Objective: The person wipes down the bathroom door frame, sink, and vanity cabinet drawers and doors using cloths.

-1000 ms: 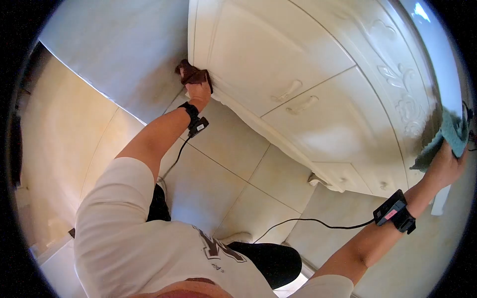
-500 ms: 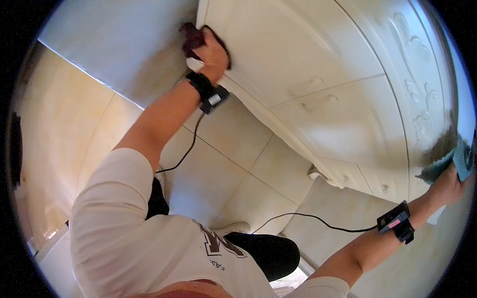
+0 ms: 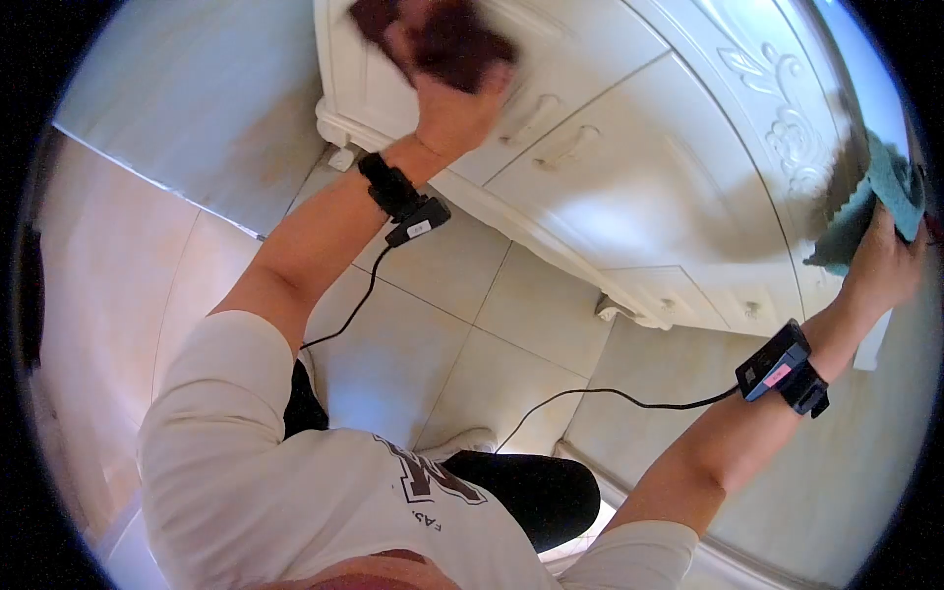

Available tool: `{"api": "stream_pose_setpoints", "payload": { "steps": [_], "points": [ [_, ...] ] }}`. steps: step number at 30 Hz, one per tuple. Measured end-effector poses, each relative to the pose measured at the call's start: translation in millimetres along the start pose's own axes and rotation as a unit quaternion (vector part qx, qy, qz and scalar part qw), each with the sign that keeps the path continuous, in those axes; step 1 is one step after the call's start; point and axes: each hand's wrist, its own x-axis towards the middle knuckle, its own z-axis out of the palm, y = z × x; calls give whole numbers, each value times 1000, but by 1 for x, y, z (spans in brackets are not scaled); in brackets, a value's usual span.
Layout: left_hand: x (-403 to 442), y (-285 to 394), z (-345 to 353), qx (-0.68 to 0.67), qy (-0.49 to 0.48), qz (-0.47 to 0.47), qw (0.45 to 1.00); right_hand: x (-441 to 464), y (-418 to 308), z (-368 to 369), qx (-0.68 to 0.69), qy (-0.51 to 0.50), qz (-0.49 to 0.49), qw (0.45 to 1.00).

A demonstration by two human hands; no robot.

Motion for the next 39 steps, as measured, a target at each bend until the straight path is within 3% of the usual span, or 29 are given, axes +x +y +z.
{"api": "stream_pose_setpoints", "payload": {
  "steps": [1,2,4,6,7,8,9,11,12,14,16,17,18,19,22,24,26,28,31,34,38,39],
  "points": [
    [19,29,-16,19,-37,210,977,-1,2,0,1,-7,10,1000],
    [18,35,-17,146,-73,315,935,-1,5,0,1,-14,21,1000],
    [0,23,6,39,-54,288,955,-2,9,1,-31,-6,62,998],
    [-30,5,10,77,-29,262,962,-4,10,0,-8,-9,63,998],
    [-40,-6,6,52,-60,268,960,-3,14,1,-15,-9,47,999],
    [-57,-26,4,15,-159,244,956,-4,15,2,-20,-11,32,999],
    [-75,-42,-5,77,-284,222,929,-4,11,0,-5,-12,14,1000],
    [-112,-66,-31,153,-461,75,871,-2,8,1,-41,-8,4,999],
    [-142,-119,-27,201,-465,240,828,-1,7,1,-81,-4,-9,997],
    [-142,-138,-30,146,-452,262,840,0,-3,-1,-62,6,-8,998],
    [-101,-119,-31,190,-450,273,829,-6,-2,0,-44,6,-4,999],
    [-80,-97,-33,179,-430,228,855,-8,5,2,-49,-4,19,999],
    [-52,-82,-27,169,-332,317,872,-10,14,5,-56,-14,41,998],
    [-31,-58,-25,123,-220,330,910,-9,31,9,-59,-9,3,998],
    [15,-11,-22,116,-118,289,943,-3,35,8,-62,5,-25,998],
    [20,-4,-28,154,-62,310,936,-1,31,6,-57,10,-29,998],
    [-31,-42,-32,203,-232,335,890,0,26,3,-56,17,-37,998],
    [-73,-92,-38,156,-358,350,851,0,25,0,-55,24,-42,997],
    [-71,-119,-55,116,-368,336,859,1,19,-3,-43,41,-65,996],
    [-6,-70,-64,163,-284,350,878,2,-14,-4,24,69,-48,996],
    [77,-7,-78,174,-74,236,953,3,-34,-4,41,139,-32,989],
    [80,-9,-79,198,-54,255,945,1,-43,1,152,147,-31,977]
  ]
}}
